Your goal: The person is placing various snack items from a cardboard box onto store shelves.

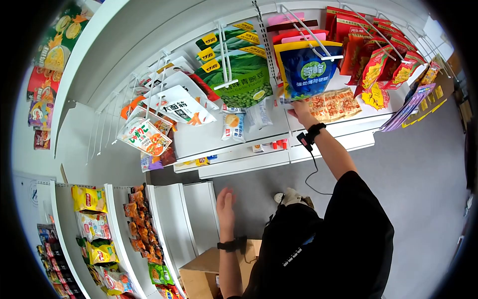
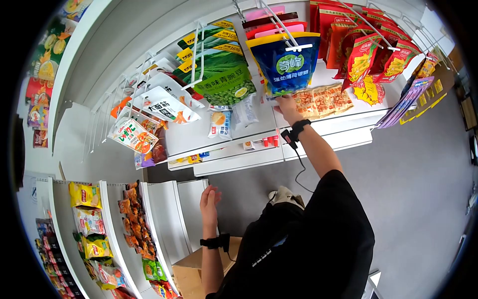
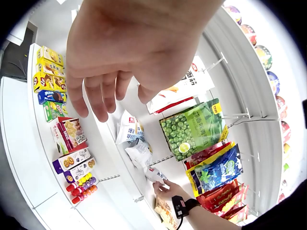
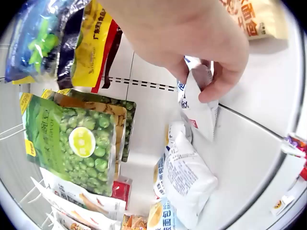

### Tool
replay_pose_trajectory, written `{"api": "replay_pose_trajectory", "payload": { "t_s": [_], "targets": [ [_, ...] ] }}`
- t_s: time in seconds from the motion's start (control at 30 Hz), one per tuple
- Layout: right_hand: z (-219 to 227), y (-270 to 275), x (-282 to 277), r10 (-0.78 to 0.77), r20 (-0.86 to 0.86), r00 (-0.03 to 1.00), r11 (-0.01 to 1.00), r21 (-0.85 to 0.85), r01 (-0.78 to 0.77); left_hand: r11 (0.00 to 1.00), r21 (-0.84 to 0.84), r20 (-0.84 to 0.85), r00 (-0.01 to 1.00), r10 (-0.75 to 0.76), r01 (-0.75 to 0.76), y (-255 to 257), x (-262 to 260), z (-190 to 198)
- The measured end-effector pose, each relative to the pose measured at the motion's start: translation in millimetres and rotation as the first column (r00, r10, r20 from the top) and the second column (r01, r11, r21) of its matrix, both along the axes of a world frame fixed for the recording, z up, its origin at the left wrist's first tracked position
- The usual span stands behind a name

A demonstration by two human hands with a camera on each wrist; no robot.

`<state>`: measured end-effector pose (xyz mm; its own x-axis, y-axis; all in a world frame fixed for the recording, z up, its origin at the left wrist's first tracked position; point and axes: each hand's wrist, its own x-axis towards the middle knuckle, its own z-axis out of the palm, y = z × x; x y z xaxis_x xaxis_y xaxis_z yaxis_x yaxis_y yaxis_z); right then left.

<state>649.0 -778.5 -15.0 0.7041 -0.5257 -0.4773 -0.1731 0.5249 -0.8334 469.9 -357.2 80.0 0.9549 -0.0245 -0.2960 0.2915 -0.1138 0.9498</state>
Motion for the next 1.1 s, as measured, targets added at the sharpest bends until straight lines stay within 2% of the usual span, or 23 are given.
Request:
{"api": "replay_pose_trajectory", "payload": {
  "t_s": [0.03,0.07,0.1,0.13,0.2,0.27,0.37,0.57,0.8,0.9,1.0,1.1],
  "targets": [
    [0,-2,8,-0.030,0.042,0.999,0.999,0.022,0.029,1.000,-0.017,-0.020,1.000,0.018,-0.018,-2,-3,5],
    [-1,-3,13,-0.042,0.174,0.984,0.998,0.062,0.031,0.999,-0.036,-0.042,0.998,0.036,-0.038,-3,-7,7],
    [-26,-13,23,0.030,0.160,0.987,0.988,-0.155,-0.005,0.998,-0.050,-0.039,0.998,0.043,-0.045,-2,-9,5],
    [-71,-27,36,0.098,0.134,0.986,0.931,-0.363,-0.043,0.996,-0.064,-0.033,0.998,0.052,-0.054,-1,-11,4],
    [-81,-24,40,0.099,0.119,0.988,0.913,-0.405,-0.043,0.994,-0.086,-0.029,0.997,0.071,-0.073,5,-15,0],
    [-42,-2,9,-0.030,0.122,0.992,0.996,-0.084,0.040,0.990,-0.108,-0.037,0.996,0.087,-0.090,9,-20,-5],
    [-24,22,-24,-0.122,0.102,0.987,0.992,0.029,0.120,0.989,-0.079,-0.019,0.992,0.122,-0.123,14,-28,-13],
    [-23,47,-70,-0.094,0.129,0.987,0.991,0.106,0.080,0.975,-0.121,-0.006,0.982,0.189,-0.188,24,-55,-10],
    [-30,86,-110,0.101,0.144,0.984,0.987,0.107,-0.117,0.922,-0.166,-0.022,0.936,0.350,-0.349,62,-125,-26],
    [-14,120,-132,0.225,0.120,0.967,0.967,0.091,-0.236,0.882,-0.182,-0.028,0.899,0.436,-0.434,83,-171,-30],
    [-18,152,-143,0.332,0.086,0.939,0.926,0.159,-0.342,0.832,-0.185,-0.012,0.847,0.531,-0.523,104,-224,-38],
    [-24,193,-161,0.491,0.095,0.866,0.847,0.182,-0.500,0.758,-0.199,-0.010,0.775,0.632,-0.621,126,-283,-45]
  ]
}}
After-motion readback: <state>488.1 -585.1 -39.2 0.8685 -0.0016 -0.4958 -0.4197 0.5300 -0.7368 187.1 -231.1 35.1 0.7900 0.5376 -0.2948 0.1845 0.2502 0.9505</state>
